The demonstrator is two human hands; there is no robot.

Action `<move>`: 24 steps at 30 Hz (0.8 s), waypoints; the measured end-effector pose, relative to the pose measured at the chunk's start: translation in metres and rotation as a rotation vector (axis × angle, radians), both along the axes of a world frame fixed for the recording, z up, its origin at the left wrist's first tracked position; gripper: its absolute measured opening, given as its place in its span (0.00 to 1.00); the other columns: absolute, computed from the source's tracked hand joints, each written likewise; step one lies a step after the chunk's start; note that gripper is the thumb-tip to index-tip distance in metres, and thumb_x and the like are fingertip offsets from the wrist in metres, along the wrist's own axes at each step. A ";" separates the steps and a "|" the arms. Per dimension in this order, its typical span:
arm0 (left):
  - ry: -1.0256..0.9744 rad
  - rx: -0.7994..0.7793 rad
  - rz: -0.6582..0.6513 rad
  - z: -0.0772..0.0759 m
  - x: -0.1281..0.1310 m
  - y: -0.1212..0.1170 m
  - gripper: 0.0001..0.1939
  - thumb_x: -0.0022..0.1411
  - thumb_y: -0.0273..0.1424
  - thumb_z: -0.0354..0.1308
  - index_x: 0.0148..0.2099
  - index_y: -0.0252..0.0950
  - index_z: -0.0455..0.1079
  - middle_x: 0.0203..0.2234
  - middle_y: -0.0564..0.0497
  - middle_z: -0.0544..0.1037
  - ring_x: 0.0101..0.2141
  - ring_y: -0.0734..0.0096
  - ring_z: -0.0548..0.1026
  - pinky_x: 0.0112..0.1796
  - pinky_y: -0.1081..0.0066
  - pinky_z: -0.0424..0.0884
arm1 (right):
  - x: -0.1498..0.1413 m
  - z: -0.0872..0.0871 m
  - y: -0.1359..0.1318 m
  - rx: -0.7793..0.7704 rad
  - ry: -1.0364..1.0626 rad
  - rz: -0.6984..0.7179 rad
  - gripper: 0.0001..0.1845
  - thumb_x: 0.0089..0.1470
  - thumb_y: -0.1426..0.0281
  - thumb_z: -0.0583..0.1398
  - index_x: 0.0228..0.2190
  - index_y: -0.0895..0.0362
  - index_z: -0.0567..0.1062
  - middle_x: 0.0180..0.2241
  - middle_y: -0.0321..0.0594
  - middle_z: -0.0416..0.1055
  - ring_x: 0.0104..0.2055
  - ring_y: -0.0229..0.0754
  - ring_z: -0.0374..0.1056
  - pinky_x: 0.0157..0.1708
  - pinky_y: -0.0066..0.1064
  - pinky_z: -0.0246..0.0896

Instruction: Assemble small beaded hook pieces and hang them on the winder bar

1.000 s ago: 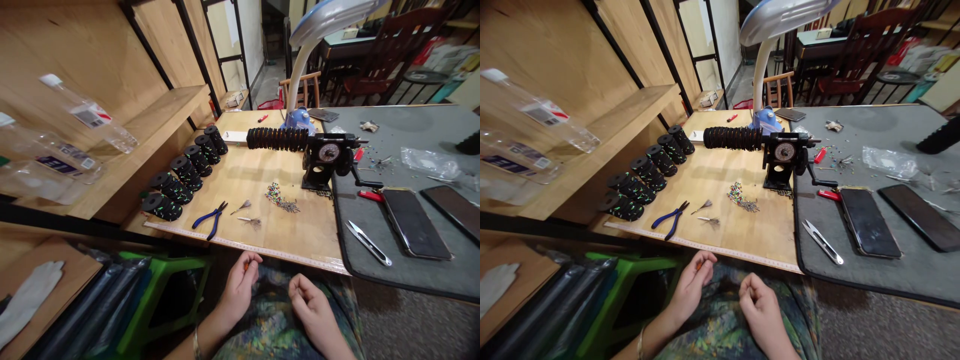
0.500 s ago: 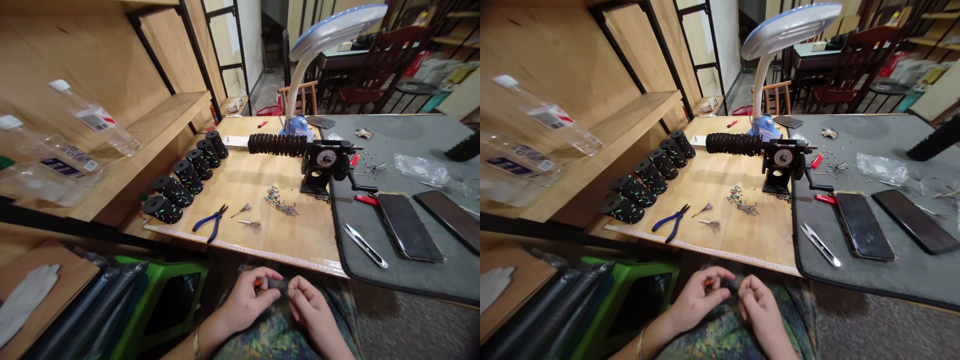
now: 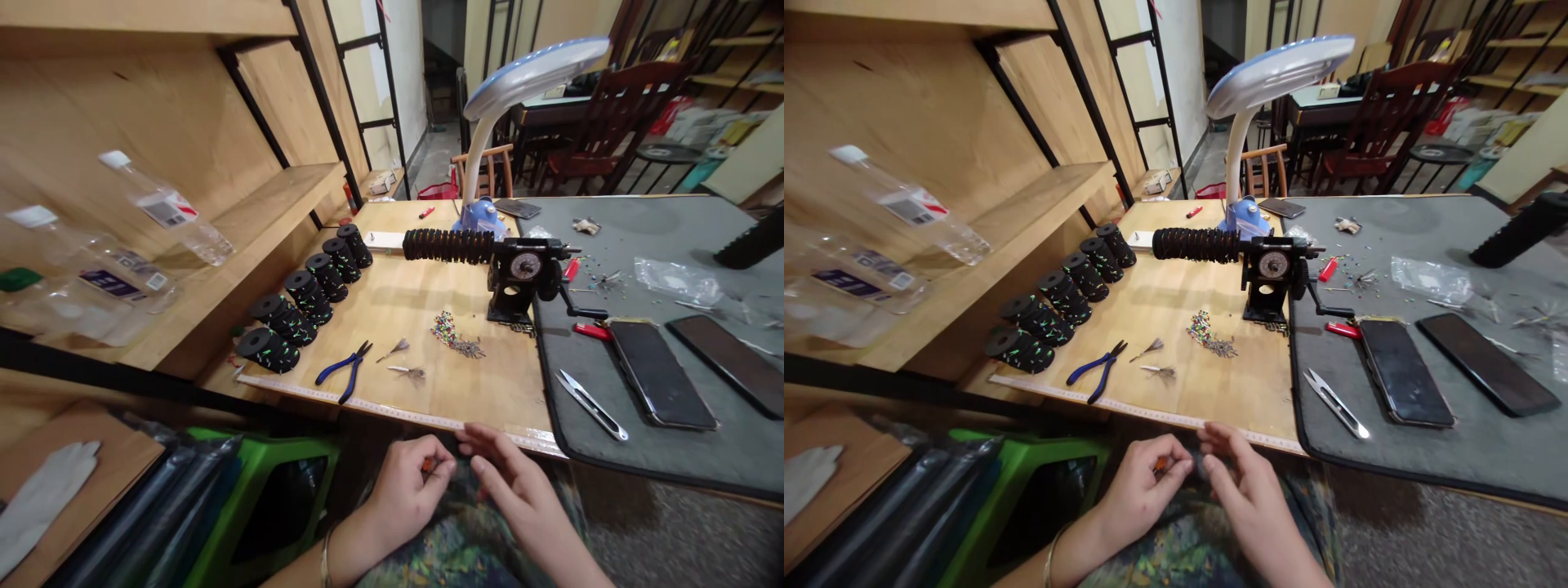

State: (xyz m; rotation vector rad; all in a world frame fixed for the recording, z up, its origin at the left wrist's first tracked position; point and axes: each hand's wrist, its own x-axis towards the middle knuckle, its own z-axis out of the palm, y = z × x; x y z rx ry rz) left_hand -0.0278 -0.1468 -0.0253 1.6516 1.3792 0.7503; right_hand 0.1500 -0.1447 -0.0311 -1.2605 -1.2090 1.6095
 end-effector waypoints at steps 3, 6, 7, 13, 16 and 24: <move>0.036 0.048 -0.041 0.005 0.000 0.000 0.09 0.61 0.29 0.54 0.29 0.35 0.71 0.22 0.51 0.75 0.23 0.72 0.69 0.27 0.74 0.61 | -0.010 -0.004 0.000 -0.006 0.075 0.113 0.21 0.54 0.56 0.60 0.45 0.55 0.72 0.41 0.48 0.76 0.43 0.50 0.72 0.38 0.36 0.68; 0.023 0.035 -0.032 0.007 -0.001 0.000 0.08 0.60 0.29 0.54 0.30 0.35 0.72 0.22 0.50 0.77 0.24 0.71 0.71 0.27 0.74 0.62 | -0.016 -0.014 0.000 0.045 0.025 0.131 0.18 0.55 0.57 0.60 0.41 0.56 0.73 0.29 0.39 0.74 0.32 0.43 0.70 0.34 0.32 0.65; 0.016 0.030 -0.020 0.007 -0.001 0.001 0.08 0.60 0.28 0.54 0.30 0.35 0.72 0.23 0.50 0.77 0.24 0.71 0.71 0.27 0.74 0.62 | -0.017 -0.017 0.001 0.065 -0.004 0.135 0.17 0.55 0.57 0.60 0.40 0.57 0.73 0.26 0.37 0.72 0.30 0.42 0.68 0.32 0.31 0.64; 0.047 0.072 -0.008 0.013 -0.006 0.007 0.08 0.60 0.29 0.55 0.30 0.36 0.73 0.21 0.51 0.76 0.23 0.72 0.70 0.25 0.74 0.60 | -0.016 -0.018 0.009 0.200 -0.154 0.141 0.17 0.55 0.55 0.58 0.25 0.56 0.71 0.20 0.33 0.65 0.24 0.38 0.60 0.26 0.28 0.56; 0.122 0.143 -0.005 0.024 -0.016 0.019 0.08 0.61 0.31 0.55 0.30 0.36 0.72 0.21 0.52 0.74 0.23 0.71 0.70 0.26 0.73 0.60 | -0.014 -0.018 0.010 0.223 -0.159 0.079 0.20 0.54 0.53 0.58 0.22 0.55 0.67 0.20 0.32 0.62 0.23 0.38 0.57 0.25 0.28 0.53; 0.762 0.277 0.265 0.047 -0.077 0.103 0.08 0.63 0.32 0.54 0.43 0.37 0.70 0.35 0.47 0.78 0.34 0.62 0.75 0.33 0.69 0.65 | -0.010 -0.021 0.004 0.056 0.032 -0.175 0.25 0.49 0.45 0.60 0.23 0.55 0.69 0.16 0.28 0.56 0.19 0.34 0.51 0.22 0.28 0.46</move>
